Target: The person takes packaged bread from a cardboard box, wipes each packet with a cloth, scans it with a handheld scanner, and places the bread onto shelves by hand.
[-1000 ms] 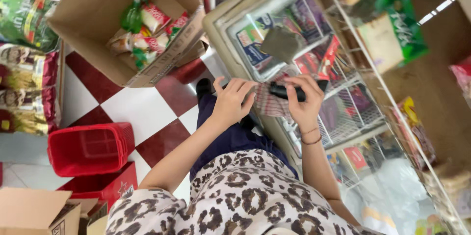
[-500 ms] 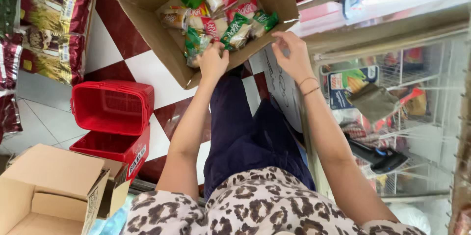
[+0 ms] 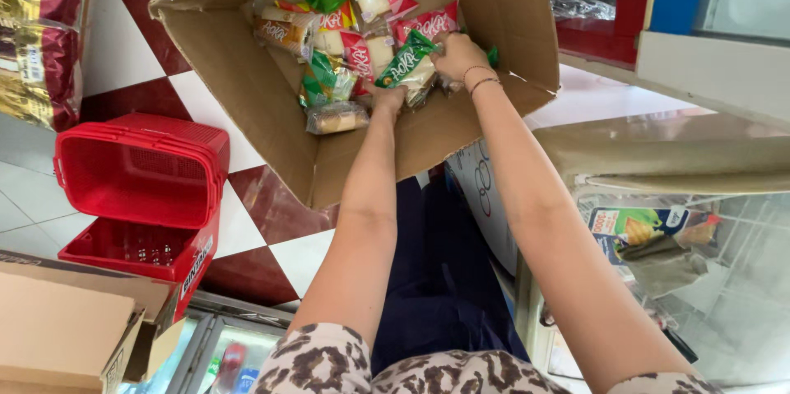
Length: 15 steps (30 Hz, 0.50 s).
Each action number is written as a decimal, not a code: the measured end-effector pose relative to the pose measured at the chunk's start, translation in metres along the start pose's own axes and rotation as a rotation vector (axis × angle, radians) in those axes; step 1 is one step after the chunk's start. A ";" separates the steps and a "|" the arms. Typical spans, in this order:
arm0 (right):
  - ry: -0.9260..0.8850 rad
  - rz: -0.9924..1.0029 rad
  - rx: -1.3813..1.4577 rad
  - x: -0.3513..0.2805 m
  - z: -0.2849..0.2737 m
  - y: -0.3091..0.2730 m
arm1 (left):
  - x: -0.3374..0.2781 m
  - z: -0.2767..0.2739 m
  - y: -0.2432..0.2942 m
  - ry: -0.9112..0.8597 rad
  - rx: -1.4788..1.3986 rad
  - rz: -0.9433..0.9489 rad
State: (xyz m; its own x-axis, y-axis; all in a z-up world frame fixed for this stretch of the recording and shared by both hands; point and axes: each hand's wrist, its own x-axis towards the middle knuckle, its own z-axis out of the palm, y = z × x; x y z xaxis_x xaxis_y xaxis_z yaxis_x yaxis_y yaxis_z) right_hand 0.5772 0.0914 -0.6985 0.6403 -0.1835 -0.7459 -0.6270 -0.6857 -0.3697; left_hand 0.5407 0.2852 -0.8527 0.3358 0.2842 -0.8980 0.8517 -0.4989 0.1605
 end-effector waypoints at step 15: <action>0.173 -0.171 0.272 0.010 0.005 0.052 | -0.082 -0.089 0.031 -0.373 -0.661 0.310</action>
State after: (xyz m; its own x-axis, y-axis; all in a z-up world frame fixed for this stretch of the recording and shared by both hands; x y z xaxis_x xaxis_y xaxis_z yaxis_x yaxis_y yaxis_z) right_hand 0.5487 0.0580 -0.7279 0.7974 -0.2146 -0.5640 -0.5842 -0.5086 -0.6324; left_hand 0.5754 0.3196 -0.7376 0.5381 -0.1366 -0.8317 0.8427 0.1091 0.5272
